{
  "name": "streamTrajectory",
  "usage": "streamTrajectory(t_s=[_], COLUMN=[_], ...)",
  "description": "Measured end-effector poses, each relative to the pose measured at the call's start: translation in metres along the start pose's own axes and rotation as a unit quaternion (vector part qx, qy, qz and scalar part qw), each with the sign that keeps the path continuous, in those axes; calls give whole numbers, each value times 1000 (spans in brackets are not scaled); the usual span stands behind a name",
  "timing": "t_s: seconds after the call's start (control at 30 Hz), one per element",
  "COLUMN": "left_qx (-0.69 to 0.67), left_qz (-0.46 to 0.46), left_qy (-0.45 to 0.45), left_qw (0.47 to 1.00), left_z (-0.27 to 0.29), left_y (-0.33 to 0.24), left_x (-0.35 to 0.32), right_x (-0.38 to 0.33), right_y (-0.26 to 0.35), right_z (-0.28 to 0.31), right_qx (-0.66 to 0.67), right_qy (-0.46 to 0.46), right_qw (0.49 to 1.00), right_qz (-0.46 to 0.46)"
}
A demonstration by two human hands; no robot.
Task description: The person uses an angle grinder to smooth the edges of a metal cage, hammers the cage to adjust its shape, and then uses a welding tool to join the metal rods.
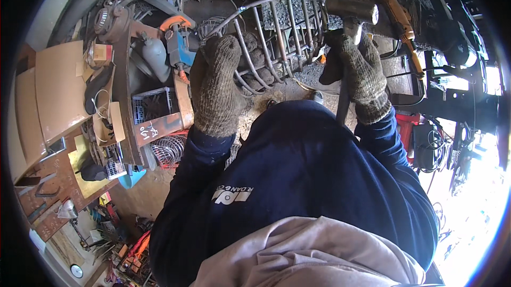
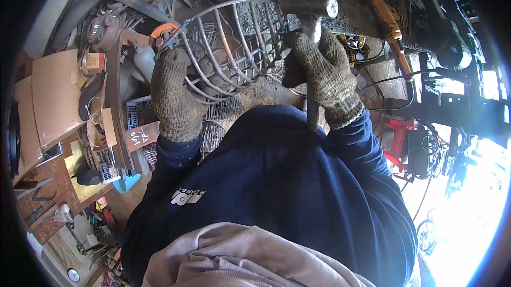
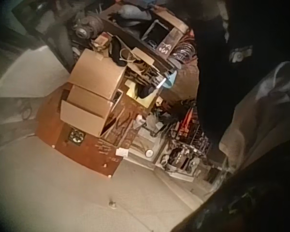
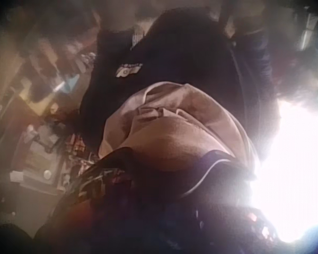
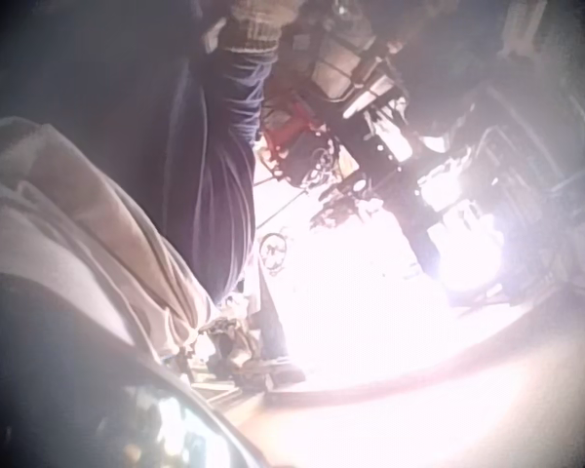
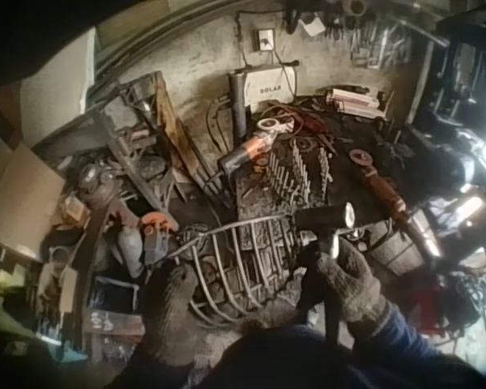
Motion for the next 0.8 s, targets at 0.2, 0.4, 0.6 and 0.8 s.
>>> streamTrajectory(t_s=[0.2,0.4,0.6,0.8], left_qx=[412,-40,-249,125], left_qz=[-162,86,143,13], left_qy=[82,28,17,65], left_qw=[893,995,958,990], left_z=[6,10,-3,9], left_y=[-6,21,26,18], left_x=[-7,-7,-9,-4], right_x=[8,10,8,14], right_y=[-12,-3,12,-11], right_z=[20,28,38,43], right_qx=[-10,-50,-242,-131], right_qy=[-45,-87,-130,-93], right_qw=[998,988,943,968], right_qz=[49,118,187,194])
Point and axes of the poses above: each hand's wrist, its own x-axis towards the middle knuckle, its own z-axis out of the back of the hand, y = z × x, the point moved 9 cm from there along x, towards the middle knuckle, and after that the axes turned 12 degrees about y, right-handed, at the moved point
